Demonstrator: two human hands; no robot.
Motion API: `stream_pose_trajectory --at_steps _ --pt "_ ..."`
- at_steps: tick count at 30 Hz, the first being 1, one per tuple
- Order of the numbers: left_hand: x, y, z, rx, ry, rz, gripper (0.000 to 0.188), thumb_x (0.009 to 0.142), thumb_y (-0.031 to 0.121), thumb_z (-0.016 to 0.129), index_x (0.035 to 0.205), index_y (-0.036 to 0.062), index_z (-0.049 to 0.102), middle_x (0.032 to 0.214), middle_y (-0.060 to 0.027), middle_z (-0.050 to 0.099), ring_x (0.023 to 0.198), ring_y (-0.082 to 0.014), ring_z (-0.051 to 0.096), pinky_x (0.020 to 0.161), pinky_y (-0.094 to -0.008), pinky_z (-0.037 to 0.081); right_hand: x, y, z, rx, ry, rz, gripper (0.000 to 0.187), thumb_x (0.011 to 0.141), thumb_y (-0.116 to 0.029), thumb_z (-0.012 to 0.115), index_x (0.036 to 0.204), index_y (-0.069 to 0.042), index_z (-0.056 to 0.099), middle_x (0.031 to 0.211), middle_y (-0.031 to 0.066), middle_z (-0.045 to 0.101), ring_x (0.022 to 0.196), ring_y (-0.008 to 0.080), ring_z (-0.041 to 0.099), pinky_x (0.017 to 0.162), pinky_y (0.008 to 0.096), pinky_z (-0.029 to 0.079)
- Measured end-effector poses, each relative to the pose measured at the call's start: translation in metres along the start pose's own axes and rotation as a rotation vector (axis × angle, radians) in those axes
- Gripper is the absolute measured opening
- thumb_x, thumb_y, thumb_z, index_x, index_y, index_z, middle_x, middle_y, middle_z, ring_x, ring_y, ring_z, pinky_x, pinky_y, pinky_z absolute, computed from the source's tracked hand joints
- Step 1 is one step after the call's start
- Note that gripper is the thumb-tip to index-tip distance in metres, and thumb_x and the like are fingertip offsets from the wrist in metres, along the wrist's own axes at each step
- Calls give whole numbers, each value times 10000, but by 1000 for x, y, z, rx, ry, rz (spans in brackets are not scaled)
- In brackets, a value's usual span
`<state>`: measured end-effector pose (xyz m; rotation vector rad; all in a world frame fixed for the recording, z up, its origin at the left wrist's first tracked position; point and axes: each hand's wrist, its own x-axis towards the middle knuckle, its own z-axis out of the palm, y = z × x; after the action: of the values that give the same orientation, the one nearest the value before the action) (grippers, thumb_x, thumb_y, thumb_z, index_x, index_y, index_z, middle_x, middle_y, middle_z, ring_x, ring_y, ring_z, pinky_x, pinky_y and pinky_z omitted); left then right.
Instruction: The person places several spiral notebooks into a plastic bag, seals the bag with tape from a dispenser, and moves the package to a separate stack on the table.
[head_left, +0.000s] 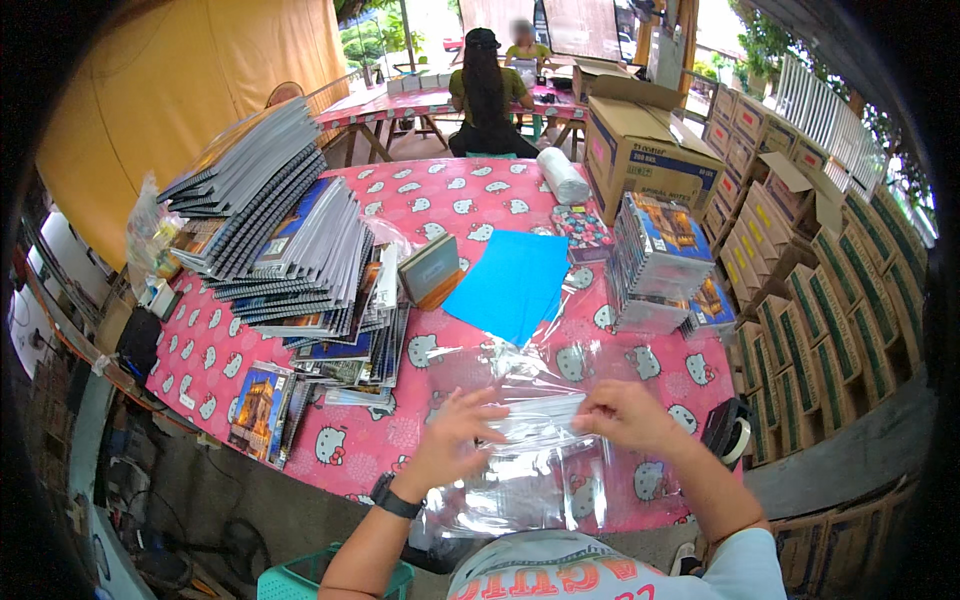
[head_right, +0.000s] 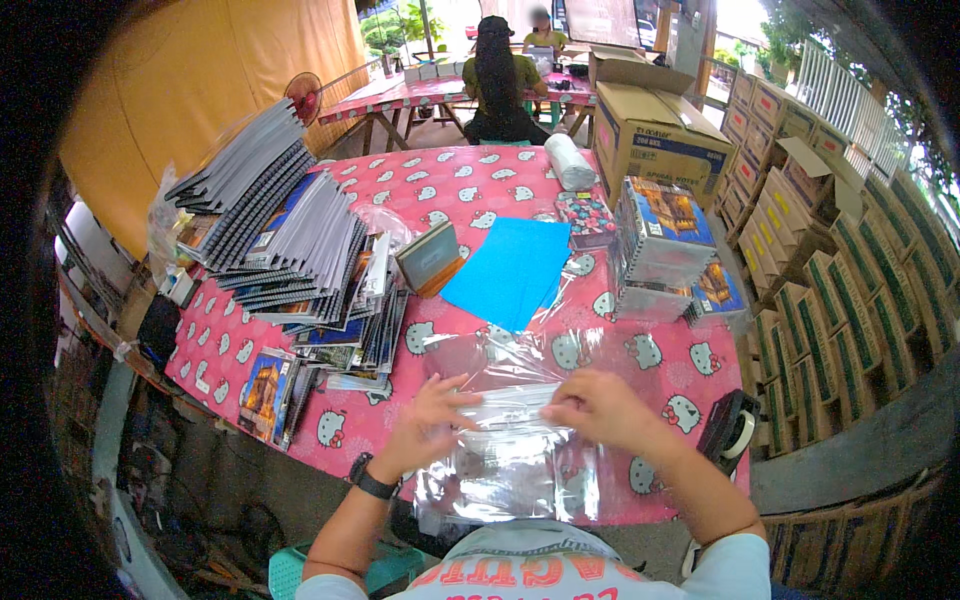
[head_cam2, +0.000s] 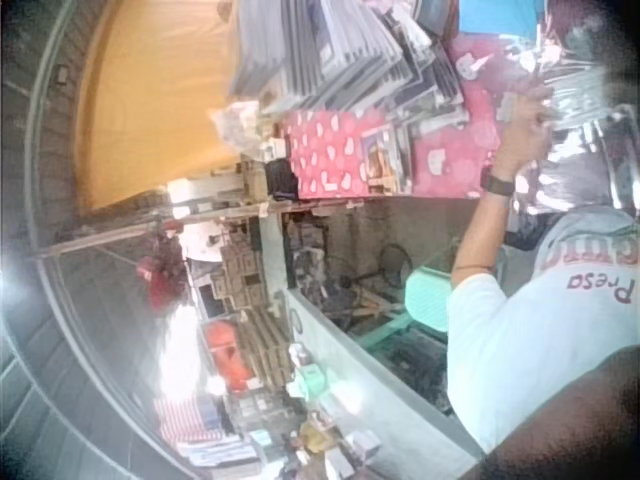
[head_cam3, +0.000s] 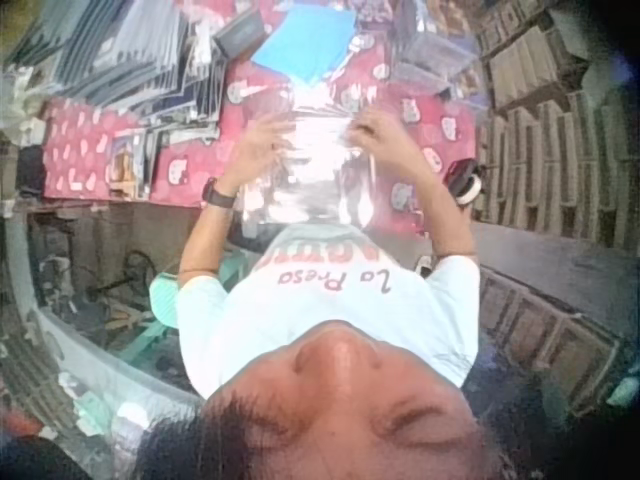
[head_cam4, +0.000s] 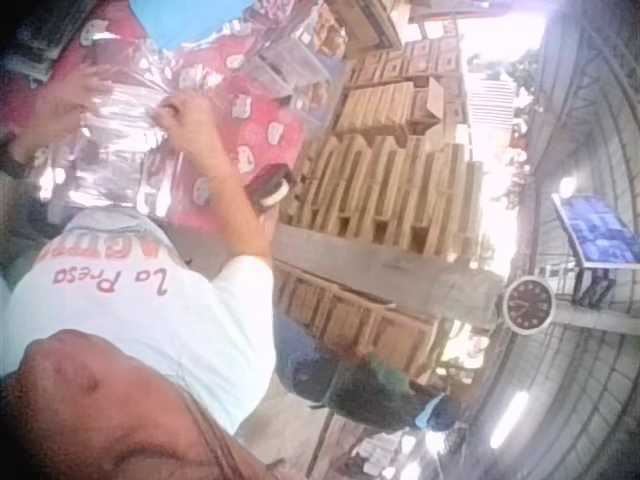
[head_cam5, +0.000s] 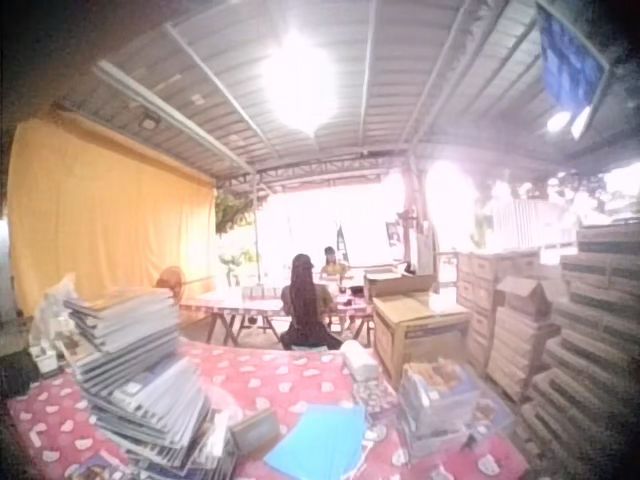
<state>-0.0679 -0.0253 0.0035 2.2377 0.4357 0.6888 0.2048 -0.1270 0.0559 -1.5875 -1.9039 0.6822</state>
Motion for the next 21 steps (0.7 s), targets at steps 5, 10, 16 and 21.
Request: stream_pose_trajectory --at_steps 5,10,16,21 --pt "52 11 30 139 254 -220 434 723 338 695 1082 115 597 1135 -77 588 1099 -261 512 968 -472 312 10 -30 41 -76 10 76 318 754 -352 660 703 -42 612 729 94 594 732 275 575 650 392 455" --pt "55 5 40 311 106 -313 632 656 530 701 1131 133 570 1219 -63 535 1173 -273 435 958 -604 253 -6 -12 56 -67 205 -337 117 753 -167 651 768 -54 626 662 72 540 637 248 511 577 354 425" --pt "52 9 41 291 89 -333 633 651 545 698 1118 133 582 1240 -67 526 1190 -269 420 976 -600 242 -17 -9 56 -30 333 -562 153 693 -109 694 834 -63 656 646 34 525 610 201 477 553 322 394" --pt "52 12 40 312 50 -361 604 665 526 698 1104 125 591 1231 -84 532 1179 -272 433 961 -583 271 -11 -29 45 154 368 -518 191 666 -127 724 831 -59 654 697 47 567 636 215 501 578 317 405"
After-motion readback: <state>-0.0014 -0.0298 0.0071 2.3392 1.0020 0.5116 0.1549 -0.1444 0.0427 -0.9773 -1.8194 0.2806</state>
